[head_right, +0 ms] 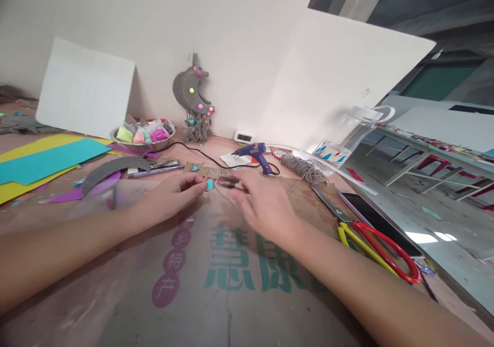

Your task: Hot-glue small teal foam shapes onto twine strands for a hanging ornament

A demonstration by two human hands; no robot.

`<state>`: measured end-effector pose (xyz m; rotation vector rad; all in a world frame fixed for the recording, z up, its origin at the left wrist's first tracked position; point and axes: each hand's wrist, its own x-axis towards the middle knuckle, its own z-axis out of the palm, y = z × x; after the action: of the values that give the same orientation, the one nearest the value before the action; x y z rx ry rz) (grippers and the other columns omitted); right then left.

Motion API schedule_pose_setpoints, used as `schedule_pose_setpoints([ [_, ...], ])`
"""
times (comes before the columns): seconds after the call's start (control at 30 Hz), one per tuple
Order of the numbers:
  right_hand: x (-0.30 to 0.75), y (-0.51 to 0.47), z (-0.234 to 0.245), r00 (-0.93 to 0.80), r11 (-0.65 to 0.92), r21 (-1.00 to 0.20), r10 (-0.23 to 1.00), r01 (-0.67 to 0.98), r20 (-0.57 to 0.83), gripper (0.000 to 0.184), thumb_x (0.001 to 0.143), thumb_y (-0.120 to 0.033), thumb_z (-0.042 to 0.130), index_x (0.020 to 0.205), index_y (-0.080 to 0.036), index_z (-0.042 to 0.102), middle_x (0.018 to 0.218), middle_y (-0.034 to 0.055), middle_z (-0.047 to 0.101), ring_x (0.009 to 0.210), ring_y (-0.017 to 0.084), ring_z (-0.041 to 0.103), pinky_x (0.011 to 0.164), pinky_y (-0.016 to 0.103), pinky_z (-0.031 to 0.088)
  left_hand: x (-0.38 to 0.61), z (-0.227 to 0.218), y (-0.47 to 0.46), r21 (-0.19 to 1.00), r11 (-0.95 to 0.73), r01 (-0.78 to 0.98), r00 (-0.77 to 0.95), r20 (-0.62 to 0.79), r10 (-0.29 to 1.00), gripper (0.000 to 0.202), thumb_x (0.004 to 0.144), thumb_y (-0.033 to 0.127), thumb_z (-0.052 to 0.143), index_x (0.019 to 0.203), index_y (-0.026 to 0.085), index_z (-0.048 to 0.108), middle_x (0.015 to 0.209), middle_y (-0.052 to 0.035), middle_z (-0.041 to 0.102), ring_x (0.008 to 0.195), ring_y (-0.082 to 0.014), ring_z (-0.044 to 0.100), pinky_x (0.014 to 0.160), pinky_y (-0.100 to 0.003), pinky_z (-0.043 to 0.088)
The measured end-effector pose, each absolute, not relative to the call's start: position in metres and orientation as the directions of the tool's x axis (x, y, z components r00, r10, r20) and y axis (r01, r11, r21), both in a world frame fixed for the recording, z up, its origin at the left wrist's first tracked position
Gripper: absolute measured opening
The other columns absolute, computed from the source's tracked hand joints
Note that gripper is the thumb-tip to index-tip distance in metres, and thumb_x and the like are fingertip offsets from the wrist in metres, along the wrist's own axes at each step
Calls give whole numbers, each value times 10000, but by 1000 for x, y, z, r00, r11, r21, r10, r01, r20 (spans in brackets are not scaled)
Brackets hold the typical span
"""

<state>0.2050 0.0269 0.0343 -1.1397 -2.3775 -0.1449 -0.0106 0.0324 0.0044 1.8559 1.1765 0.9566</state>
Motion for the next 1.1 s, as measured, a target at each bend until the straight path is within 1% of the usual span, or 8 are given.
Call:
schedule_pose_setpoints([
  [0.03,202,23,28,-581,670,-67,686,740,438,279,913,-313,399,1134,-192,518,1017,85,622,825,194,589,695,296,427,-11,4,33,865,-321,386,308,208,928,280,850,403,425,720,172,512,681,30,519,646,-118,480,593,-229,364],
  [0.1,199,20,17,-641,689,21,662,725,388,313,918,-332,397,1177,-190,501,1016,87,615,793,186,589,670,291,418,-11,4,34,866,-326,380,313,211,926,273,849,396,431,713,172,507,671,33,513,634,-114,473,586,-225,361],
  [0.23,204,28,5,-658,655,168,638,737,399,332,927,-368,380,1150,-175,533,924,81,620,722,180,568,623,283,377,-11,4,33,875,-307,375,312,193,930,268,845,387,435,689,173,482,645,39,486,601,-106,456,549,-218,351],
  [0.33,207,34,2,-666,643,218,623,735,410,330,929,-364,382,1140,-170,546,895,74,632,752,188,561,660,294,367,-11,5,31,883,-295,365,318,180,931,270,844,392,435,692,175,484,645,38,485,592,-105,450,539,-218,352],
  [0.47,206,34,2,-716,675,271,561,686,416,310,938,-331,378,1145,-170,542,927,69,649,797,185,565,708,312,351,-12,5,31,886,-293,360,327,174,929,256,843,379,436,698,174,488,636,37,481,579,-103,446,540,-220,356],
  [0.7,204,33,2,-718,671,281,564,686,408,343,938,-337,378,1196,-158,516,973,85,653,820,185,570,717,319,350,-11,6,31,871,-307,382,319,188,929,243,830,356,445,674,174,484,640,32,485,608,-111,463,551,-220,359],
  [0.87,205,35,-1,-704,661,265,587,702,400,346,937,-351,376,1188,-167,528,965,80,657,813,188,572,721,320,354,-10,7,30,873,-296,389,337,164,927,230,833,338,433,674,178,481,628,34,483,582,-109,456,536,-223,359],
  [1.1,205,36,-1,-721,680,268,566,683,400,343,945,-347,363,1186,-162,521,1021,86,658,851,185,593,715,316,354,-10,8,29,847,-325,420,351,178,919,225,834,325,428,673,175,474,624,38,471,586,-106,442,548,-225,342],
])
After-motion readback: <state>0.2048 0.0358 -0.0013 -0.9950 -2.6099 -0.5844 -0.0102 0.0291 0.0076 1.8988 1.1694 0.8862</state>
